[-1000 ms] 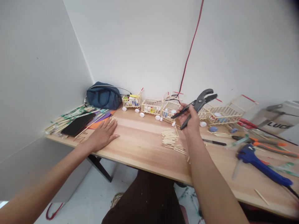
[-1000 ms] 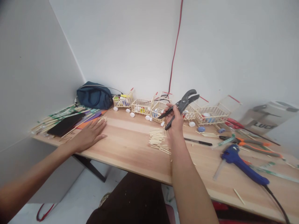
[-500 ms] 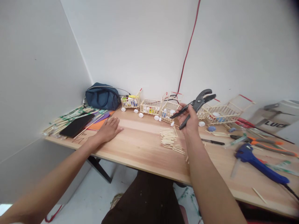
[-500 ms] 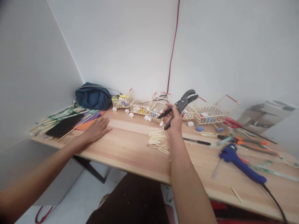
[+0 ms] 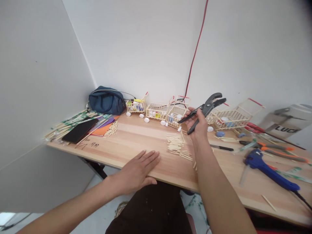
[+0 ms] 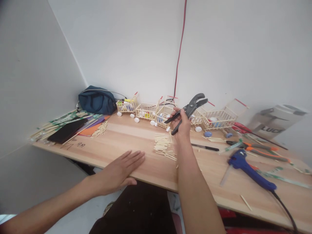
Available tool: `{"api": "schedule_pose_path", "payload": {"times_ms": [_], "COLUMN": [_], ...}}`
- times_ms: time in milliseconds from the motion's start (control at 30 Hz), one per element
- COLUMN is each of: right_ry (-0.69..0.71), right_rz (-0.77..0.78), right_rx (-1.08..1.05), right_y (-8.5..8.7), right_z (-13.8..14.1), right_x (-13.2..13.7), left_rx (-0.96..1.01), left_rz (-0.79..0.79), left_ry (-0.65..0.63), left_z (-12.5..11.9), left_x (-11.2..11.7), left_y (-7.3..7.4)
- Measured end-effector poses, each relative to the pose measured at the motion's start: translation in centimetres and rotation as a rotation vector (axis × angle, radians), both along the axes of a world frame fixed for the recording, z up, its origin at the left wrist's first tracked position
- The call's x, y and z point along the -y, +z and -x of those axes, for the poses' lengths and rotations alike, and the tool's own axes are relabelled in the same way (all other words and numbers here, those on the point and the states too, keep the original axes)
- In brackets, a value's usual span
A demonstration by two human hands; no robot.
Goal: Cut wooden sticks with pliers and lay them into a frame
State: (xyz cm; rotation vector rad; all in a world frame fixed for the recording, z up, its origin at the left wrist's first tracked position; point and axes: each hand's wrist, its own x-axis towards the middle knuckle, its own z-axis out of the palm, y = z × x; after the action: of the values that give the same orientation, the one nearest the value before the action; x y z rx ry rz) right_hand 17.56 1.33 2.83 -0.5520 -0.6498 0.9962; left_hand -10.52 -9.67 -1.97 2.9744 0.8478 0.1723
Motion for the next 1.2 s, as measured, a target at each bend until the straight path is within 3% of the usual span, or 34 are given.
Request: {"api": "schedule_pose_path", "payload": {"times_ms": [67, 200, 333, 467, 633, 800, 867, 933, 1067, 1200], "right_ry": [0.003, 0.015, 0.007, -0.011, -0.041, -0.098, -0.124, -0.154, -0.225, -0.266], "right_rz": [-0.009, -0.016, -0.021, -0.008, -0.034, -0.072, -0.101, -0.132, -0.172, -0.133], "right_rx": [0.015, 0.013, -0.008, -0.037, -0.053, -0.059, -0.064, -0.069, -0.037, 0.063], "right_y": [-0.1, 0.0, 0.2, 0.5, 0.6, 1.0, 1.7, 2.9, 6.0, 7.6], "right_z": [0.0, -0.1, -0.2, -0.3, -0.8, -1.7, -2.2, -2.8, -4.4, -6.3], "right_x": [0.0, 0.1, 0.1, 0.4, 0.7, 0.8, 1.2, 2.0, 4.6, 8.1], "left_rx": [0.001, -0.015, 0.164, 0.465, 0.529, 0.512, 0.524, 0.516, 0.449, 0.383], "left_rz": [-0.026, -0.135, -0.387, -0.454, -0.370, -0.440, -0.395, -0.321, -0.243, -0.182], "left_ry": [0.063, 0.325, 0.536, 0.359, 0.076, 0.346, 0.295, 0.131, -0.113, -0.206], "left_z": [0.8, 4.9, 8.0, 6.4, 2.2, 1.9, 1.6, 0.3, -4.4, -8.8], "left_x": [-0.1, -2.6, -3.8, -0.9, 2.9, 1.3, 1.0, 1.6, 3.8, 5.0], "left_y": [-0.6, -1.3, -0.5, 1.0, 0.4, 0.8, 1.1, 1.0, -0.1, -0.1]}}
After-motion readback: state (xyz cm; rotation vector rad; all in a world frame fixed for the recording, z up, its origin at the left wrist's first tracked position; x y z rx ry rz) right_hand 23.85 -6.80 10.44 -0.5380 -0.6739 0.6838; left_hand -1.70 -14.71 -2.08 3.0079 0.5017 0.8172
